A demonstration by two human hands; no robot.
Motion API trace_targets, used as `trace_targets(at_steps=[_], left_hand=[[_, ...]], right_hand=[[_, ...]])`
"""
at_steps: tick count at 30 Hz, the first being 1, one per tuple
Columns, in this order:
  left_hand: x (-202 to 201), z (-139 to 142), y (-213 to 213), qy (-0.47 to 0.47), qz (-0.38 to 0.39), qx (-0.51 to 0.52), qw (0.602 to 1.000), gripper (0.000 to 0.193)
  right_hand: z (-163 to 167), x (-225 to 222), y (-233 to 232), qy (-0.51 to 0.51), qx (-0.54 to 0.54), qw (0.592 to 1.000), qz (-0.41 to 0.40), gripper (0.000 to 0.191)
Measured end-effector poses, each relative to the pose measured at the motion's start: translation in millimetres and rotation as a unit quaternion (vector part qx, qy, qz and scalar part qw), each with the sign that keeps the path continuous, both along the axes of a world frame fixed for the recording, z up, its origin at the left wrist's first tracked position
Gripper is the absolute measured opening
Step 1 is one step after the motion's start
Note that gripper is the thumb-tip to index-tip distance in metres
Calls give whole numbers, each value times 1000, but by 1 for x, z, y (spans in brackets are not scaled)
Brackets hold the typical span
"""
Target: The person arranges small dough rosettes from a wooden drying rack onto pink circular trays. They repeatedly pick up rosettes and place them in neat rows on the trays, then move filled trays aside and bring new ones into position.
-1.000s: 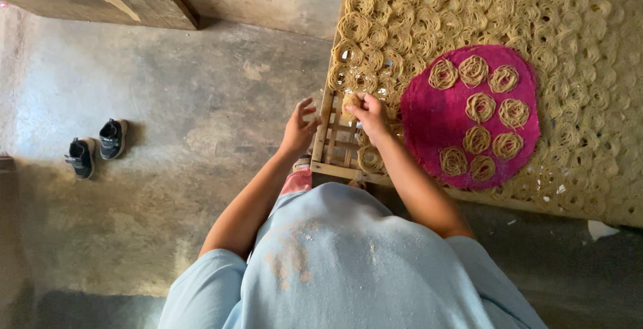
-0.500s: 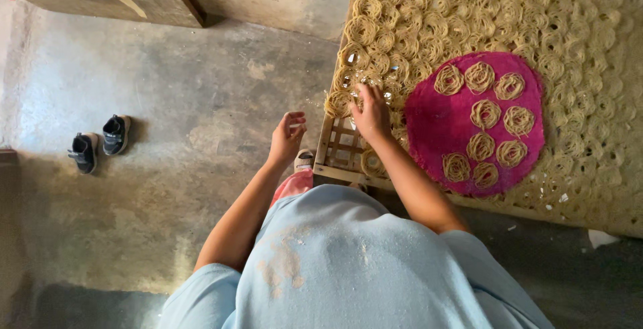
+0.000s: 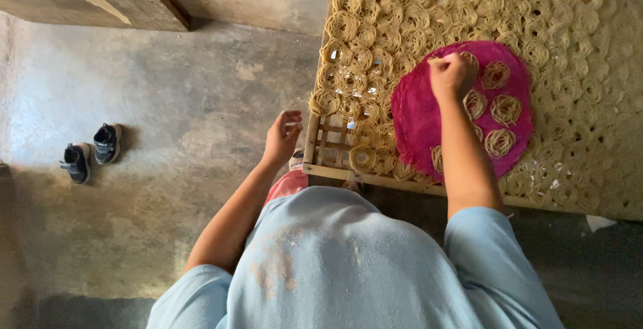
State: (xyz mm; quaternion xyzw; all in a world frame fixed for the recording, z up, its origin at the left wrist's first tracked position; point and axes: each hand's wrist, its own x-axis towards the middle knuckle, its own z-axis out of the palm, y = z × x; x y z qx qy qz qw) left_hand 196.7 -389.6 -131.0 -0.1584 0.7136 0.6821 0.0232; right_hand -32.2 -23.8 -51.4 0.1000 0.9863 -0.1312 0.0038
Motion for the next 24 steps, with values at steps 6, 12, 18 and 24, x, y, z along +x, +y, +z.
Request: trace_targets(at_steps=[6, 12, 18, 24], left_hand=[[2, -3, 1, 12, 9, -12, 1000, 30], [7, -5, 13, -2, 8, 9, 1000, 29], [5, -2, 19, -1, 3, 11, 1000, 28], [6, 1, 29, 7, -12, 8, 1000, 29]], right_hand=[[35, -13, 15, 118, -549, 804, -195, 29], [-2, 82, -53, -167, -523, 835, 46, 22], [-47, 159, -108, -161, -313, 901, 254, 31], [-30, 177, -119, 81, -96, 933, 337, 52]])
